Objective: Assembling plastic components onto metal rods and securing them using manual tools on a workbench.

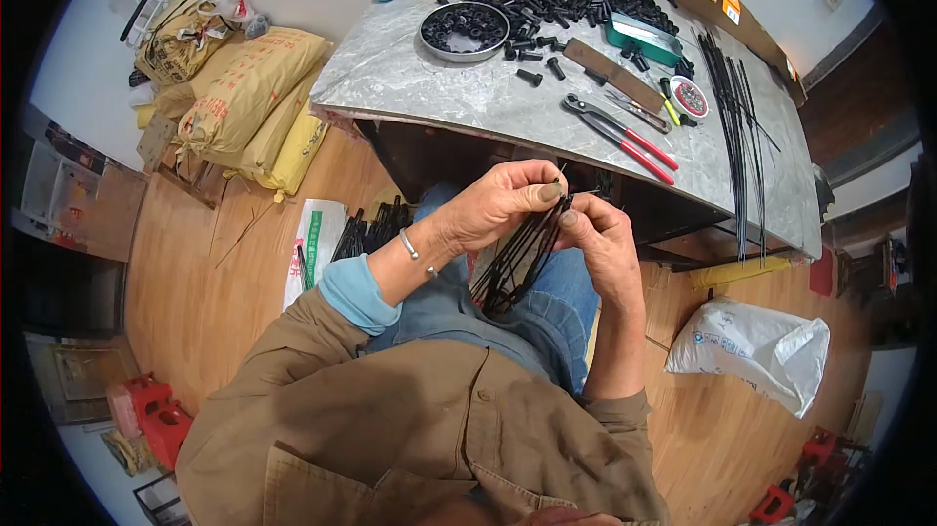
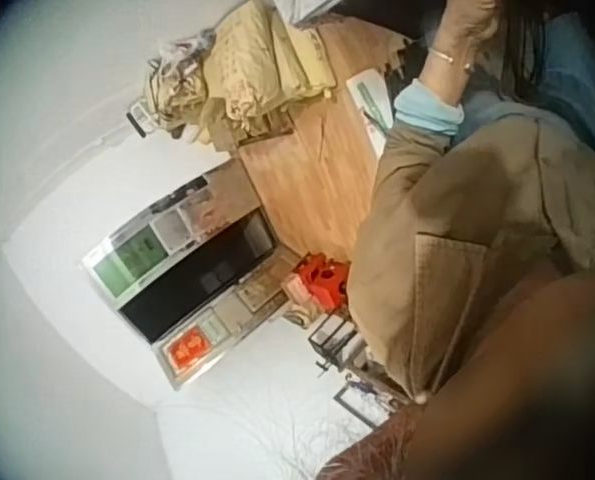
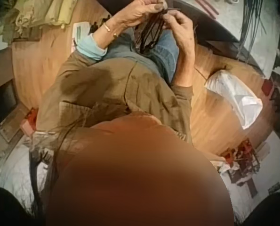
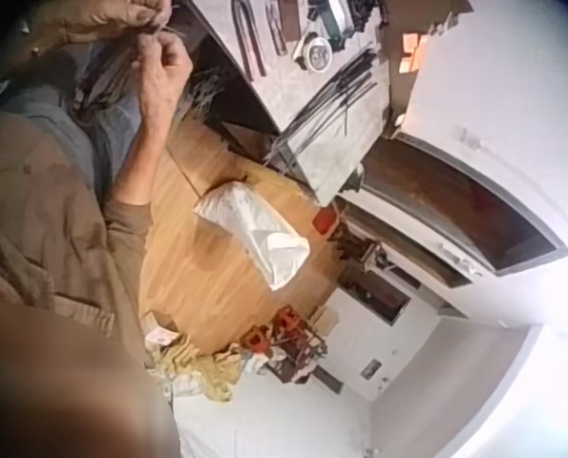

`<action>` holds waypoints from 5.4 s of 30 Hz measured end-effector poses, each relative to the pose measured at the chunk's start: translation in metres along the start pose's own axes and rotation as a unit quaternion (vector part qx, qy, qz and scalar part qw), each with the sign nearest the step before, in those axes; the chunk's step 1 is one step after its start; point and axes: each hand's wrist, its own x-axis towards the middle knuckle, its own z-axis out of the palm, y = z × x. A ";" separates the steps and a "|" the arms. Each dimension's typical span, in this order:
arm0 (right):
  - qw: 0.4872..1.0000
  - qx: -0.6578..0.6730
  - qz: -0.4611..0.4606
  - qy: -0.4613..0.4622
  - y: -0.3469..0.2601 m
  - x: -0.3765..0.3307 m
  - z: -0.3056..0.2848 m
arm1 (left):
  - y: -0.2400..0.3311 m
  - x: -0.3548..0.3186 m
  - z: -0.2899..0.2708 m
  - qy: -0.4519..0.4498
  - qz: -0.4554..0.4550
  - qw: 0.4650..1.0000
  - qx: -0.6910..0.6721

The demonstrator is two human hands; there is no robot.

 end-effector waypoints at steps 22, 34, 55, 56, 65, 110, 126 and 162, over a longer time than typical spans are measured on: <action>0.998 0.037 0.042 -0.015 0.000 -0.014 0.005 | 0.000 -0.006 -0.001 -0.050 -0.039 0.998 0.024; 0.999 0.023 -0.039 0.029 0.018 -0.017 0.010 | -0.013 0.004 0.000 -0.023 0.057 0.997 0.052; 0.967 0.035 -0.164 0.194 0.018 -0.006 0.043 | -0.024 0.008 0.043 0.207 0.207 0.952 0.085; 0.972 0.041 -0.145 0.179 0.016 -0.005 0.043 | -0.024 0.009 0.041 0.209 0.205 0.954 0.062; 0.985 -0.056 -0.099 0.127 0.027 0.006 0.039 | -0.019 0.010 0.032 0.237 0.230 0.939 0.096; 0.997 -0.010 -0.047 0.059 0.016 0.052 0.034 | 0.159 0.125 -0.214 0.282 0.131 0.535 0.785; 0.998 0.049 -0.011 0.027 0.021 0.059 0.021 | 0.061 0.041 -0.045 0.105 -0.049 0.981 0.158; 0.999 0.045 -0.004 0.013 0.017 0.052 0.017 | 0.048 0.040 -0.019 0.172 -0.042 0.984 0.034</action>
